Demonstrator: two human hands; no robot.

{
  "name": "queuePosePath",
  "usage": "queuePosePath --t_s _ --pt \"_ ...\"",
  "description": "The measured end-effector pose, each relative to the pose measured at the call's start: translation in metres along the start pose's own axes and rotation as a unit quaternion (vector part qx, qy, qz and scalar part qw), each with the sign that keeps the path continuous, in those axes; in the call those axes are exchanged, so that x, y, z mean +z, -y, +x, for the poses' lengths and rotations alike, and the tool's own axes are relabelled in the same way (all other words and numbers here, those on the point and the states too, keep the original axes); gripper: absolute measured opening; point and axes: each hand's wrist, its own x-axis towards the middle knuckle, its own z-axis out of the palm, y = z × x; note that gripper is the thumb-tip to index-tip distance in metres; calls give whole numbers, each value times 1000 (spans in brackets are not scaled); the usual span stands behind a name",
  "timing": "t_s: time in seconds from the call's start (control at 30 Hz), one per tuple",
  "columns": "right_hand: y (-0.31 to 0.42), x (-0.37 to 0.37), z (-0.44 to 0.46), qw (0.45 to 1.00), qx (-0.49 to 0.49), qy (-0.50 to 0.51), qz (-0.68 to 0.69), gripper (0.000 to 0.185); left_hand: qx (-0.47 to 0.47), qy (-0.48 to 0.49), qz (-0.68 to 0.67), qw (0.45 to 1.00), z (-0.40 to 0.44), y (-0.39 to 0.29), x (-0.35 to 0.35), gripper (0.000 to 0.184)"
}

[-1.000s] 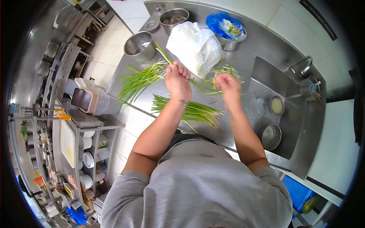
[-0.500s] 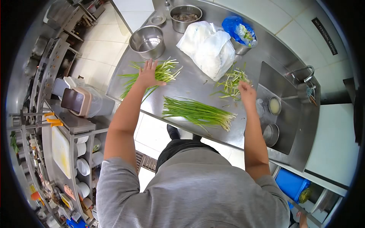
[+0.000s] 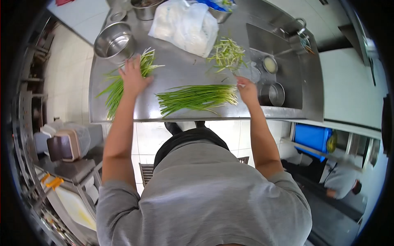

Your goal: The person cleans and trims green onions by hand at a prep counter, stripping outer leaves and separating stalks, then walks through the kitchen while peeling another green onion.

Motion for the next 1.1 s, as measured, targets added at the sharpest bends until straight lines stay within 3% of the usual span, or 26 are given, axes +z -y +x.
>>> queuePosePath --t_s 0.07,0.1,0.13,0.23,0.33,0.4,0.57,0.7,0.77,0.87,0.9,0.97,1.0,1.03,1.1 --pt "22 9 -12 993 -105 -12 -43 29 101 -72 -85 989 -14 -30 4 74" --pt "35 14 -17 985 -163 -11 -61 29 122 -97 -94 983 -23 -40 16 59" --pt "46 20 -20 985 -166 -7 -51 28 139 -124 -100 977 -30 -45 28 44" --pt "66 37 -21 985 -169 9 -30 24 148 -63 -156 975 -43 -45 29 21" --pt "55 36 -26 989 -139 4 -44 20 120 -94 -220 964 -55 -45 28 11" --pt "46 36 -22 987 -152 -13 -55 19 162 -76 -239 955 -60 -54 35 11" --pt "20 45 -18 972 -161 56 -161 14 223 -75 -286 929 -57 -100 33 13" --pt "50 23 -15 964 -189 48 -180 9 255 -19 -342 904 -53 -136 24 17" --pt "62 10 -14 970 -198 47 -132 8 273 22 -388 880 -51 -157 20 17" --pt "80 -11 -11 972 -216 60 -66 13 284 27 -335 898 -50 -188 19 18" --pt "85 -18 -9 971 -225 65 -45 15 233 96 -387 887 -45 -193 18 19" --pt "98 -33 -8 987 -146 -56 41 18 126 230 -477 839 -34 -203 14 20" --pt "100 -39 -6 984 -108 -116 85 19 108 217 -527 815 -31 -206 14 20" --pt "97 -45 -3 972 -43 -114 201 20 90 203 -575 787 -28 -206 14 19" --pt "94 -56 4 896 85 -98 424 21 65 192 -642 739 -22 -210 9 19"
